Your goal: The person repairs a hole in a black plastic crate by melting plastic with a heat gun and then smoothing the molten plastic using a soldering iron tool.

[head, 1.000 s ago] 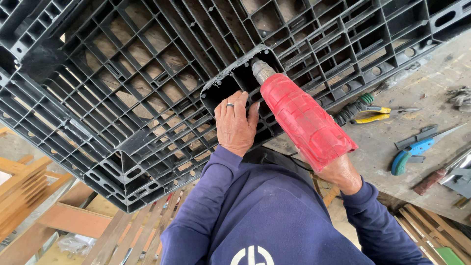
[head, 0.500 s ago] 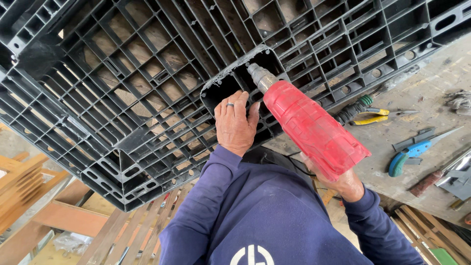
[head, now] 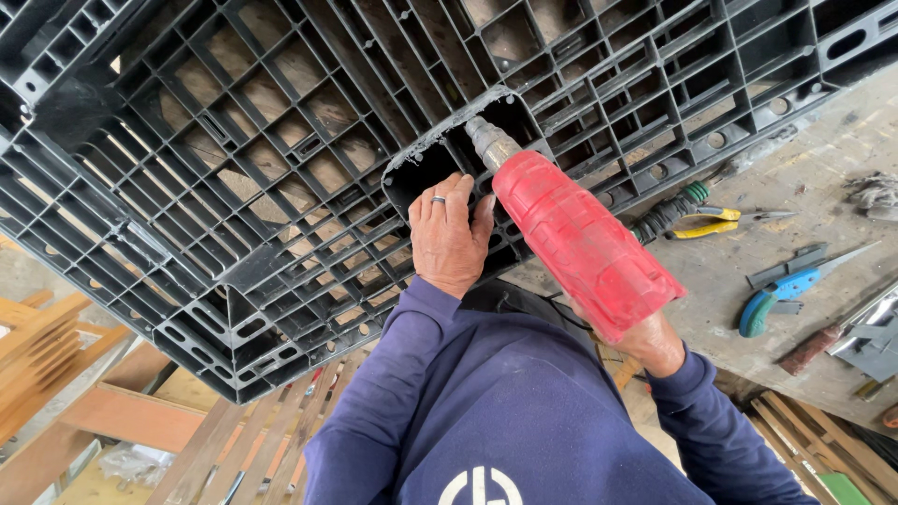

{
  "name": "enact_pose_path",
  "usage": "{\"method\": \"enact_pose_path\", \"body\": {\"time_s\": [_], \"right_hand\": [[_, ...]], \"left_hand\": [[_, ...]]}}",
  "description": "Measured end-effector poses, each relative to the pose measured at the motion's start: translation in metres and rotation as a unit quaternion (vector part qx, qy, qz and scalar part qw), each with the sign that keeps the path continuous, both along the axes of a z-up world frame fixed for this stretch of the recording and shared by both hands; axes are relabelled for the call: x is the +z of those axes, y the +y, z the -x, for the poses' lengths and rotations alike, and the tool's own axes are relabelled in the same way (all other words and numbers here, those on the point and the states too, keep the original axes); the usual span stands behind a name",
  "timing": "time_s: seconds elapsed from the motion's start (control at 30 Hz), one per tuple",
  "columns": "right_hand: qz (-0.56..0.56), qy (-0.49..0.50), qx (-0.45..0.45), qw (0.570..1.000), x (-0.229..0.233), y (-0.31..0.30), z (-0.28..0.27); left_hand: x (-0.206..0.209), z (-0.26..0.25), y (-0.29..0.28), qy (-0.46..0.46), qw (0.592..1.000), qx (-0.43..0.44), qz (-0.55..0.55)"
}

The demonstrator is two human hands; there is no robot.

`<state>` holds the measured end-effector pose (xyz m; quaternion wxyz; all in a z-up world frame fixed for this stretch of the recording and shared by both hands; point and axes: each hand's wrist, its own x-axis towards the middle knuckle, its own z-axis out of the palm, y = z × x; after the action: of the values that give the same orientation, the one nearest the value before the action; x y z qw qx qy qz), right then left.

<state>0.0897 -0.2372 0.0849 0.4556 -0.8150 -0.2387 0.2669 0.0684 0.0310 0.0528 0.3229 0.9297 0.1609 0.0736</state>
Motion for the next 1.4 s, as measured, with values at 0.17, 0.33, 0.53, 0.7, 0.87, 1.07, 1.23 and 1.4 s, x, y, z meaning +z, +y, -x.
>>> {"method": "enact_pose_path", "body": {"time_s": [0.17,0.33,0.53,0.7,0.87,1.07,1.23,1.4], "right_hand": [[0.027,-0.059,0.056,0.996,-0.009,-0.005,-0.001],[0.066,-0.114,0.114,0.985,-0.023,-0.011,0.007],[-0.008,0.0,0.071,0.997,-0.041,-0.016,0.012],[-0.051,0.196,0.07,0.977,-0.072,-0.03,0.024],[-0.287,0.58,-0.151,0.747,-0.08,-0.031,0.028],[-0.054,0.218,-0.016,0.974,-0.053,-0.013,0.015],[-0.126,0.279,-0.036,0.951,-0.07,-0.011,0.015],[0.001,-0.084,0.086,0.993,-0.072,-0.01,0.012]], "left_hand": [[0.0,0.001,0.002,-0.006,1.0,0.01,0.024],[0.001,0.001,0.002,-0.02,0.999,0.014,0.035],[0.001,0.0,0.001,-0.017,0.999,0.017,0.021],[0.002,0.0,0.0,-0.024,1.0,0.013,0.015],[0.002,0.0,0.0,-0.026,1.0,0.014,0.011],[0.001,-0.001,0.0,-0.038,0.999,0.018,0.006],[0.0,0.001,-0.001,-0.044,0.999,0.023,0.0],[-0.003,0.003,-0.002,-0.046,0.999,0.024,-0.006]]}}
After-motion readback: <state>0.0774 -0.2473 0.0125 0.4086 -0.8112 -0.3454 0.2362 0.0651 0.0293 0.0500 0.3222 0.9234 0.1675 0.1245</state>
